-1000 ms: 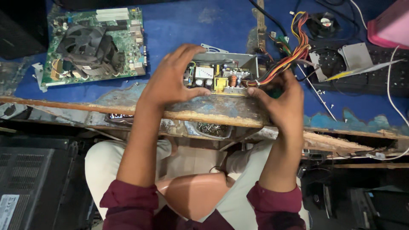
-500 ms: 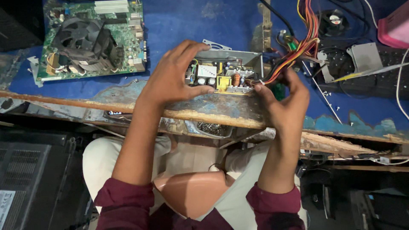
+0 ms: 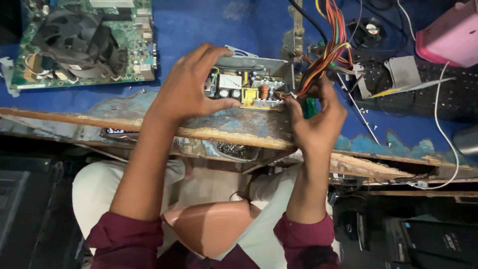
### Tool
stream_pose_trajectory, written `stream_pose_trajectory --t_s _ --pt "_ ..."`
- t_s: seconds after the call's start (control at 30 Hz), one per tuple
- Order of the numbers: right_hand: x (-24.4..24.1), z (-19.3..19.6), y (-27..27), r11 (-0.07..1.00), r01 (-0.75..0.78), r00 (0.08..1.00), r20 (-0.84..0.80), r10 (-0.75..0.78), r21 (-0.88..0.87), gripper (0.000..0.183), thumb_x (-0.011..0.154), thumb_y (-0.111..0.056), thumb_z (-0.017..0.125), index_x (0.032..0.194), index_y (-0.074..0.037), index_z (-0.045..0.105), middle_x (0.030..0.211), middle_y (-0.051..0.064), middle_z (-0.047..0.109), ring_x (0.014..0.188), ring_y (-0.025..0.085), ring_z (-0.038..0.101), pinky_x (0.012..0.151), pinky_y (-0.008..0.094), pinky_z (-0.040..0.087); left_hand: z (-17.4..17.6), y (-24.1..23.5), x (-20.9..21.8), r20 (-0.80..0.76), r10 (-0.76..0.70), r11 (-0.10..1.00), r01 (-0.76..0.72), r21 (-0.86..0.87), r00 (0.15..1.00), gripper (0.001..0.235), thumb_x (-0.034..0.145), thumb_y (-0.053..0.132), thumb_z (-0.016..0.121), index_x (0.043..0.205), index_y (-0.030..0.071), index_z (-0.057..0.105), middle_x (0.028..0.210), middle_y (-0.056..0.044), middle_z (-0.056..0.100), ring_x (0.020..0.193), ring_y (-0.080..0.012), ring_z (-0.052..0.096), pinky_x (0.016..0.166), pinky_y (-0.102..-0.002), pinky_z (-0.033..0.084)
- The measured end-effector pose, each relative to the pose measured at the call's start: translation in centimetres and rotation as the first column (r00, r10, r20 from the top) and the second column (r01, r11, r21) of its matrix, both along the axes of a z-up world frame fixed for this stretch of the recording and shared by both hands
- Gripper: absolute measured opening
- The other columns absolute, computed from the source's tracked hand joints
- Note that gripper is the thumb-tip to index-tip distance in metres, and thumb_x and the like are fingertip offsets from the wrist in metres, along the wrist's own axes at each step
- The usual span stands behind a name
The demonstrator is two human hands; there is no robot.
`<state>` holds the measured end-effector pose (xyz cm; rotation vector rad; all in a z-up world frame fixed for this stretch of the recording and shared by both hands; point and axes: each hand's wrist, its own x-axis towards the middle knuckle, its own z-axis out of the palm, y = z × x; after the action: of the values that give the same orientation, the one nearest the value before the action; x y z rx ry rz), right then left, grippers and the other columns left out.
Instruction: The person disassembles a computer power supply unit using a screwdriver, removes screws, and manipulates internal components and wires. They repeatedly open and close the unit while handling the attached cables.
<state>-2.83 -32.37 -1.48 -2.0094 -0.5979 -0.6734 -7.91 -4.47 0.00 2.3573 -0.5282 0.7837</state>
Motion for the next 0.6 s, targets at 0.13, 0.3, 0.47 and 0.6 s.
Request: stream_pose_trajectory --t_s 0.13,0.3,0.47,0.6 --pt "0.5 -0.2 -0.7 0.997 -0.07 0.995 -0.063 0.071 0.01 0.074 0.081 0.004 0.088 0.145 0.003 0.052 0.11 0.011 0.073 0.095 0.015 0.07 0.091 0.029 0.056 -0.2 -0.1 -0.1 -0.02 0.035 0.999 -0.035 0.013 0.999 0.084 0.078 0.055 0.087 0.138 0.007 0.055 0.128 -0.018 0.061 0.118 -0.0426 0.059 0.097 -0.051 0.047" --pt "0.9 -0.5 -1.7 0.918 -0.269 0.892 -0.285 0.352 0.293 0.075 0.083 0.012 0.081 0.149 0.0 0.049 0.119 0.007 0.07 0.106 0.016 0.066 0.1 0.029 0.054 -0.4 -0.1 0.0 -0.038 0.034 0.999 -0.035 -0.001 0.999 0.084 0.077 0.053 0.087 0.14 0.007 0.054 0.131 -0.017 0.06 0.122 -0.0416 0.058 0.099 -0.051 0.046" --pt "1.1 -0.6 -2.1 0.88 -0.23 0.833 -0.383 0.399 0.417 0.074 0.08 0.012 0.08 0.146 -0.001 0.049 0.113 0.004 0.068 0.102 0.014 0.067 0.095 0.03 0.057 -0.4 0.0 0.0 -0.039 0.018 1.0 -0.019 -0.007 0.999 0.083 0.078 0.051 0.087 0.14 0.008 0.053 0.131 -0.017 0.06 0.122 -0.0412 0.058 0.1 -0.051 0.046" --pt "1.4 -1.3 -1.5 0.854 -0.204 0.85 -0.346 0.397 0.478 0.069 0.081 0.012 0.083 0.139 -0.002 0.048 0.107 0.002 0.065 0.098 0.013 0.066 0.093 0.029 0.056 -0.4 0.0 -0.1 -0.071 0.005 1.0 -0.007 -0.03 0.997 0.081 0.08 0.05 0.086 0.142 0.009 0.053 0.131 -0.017 0.06 0.123 -0.0411 0.058 0.102 -0.05 0.047"
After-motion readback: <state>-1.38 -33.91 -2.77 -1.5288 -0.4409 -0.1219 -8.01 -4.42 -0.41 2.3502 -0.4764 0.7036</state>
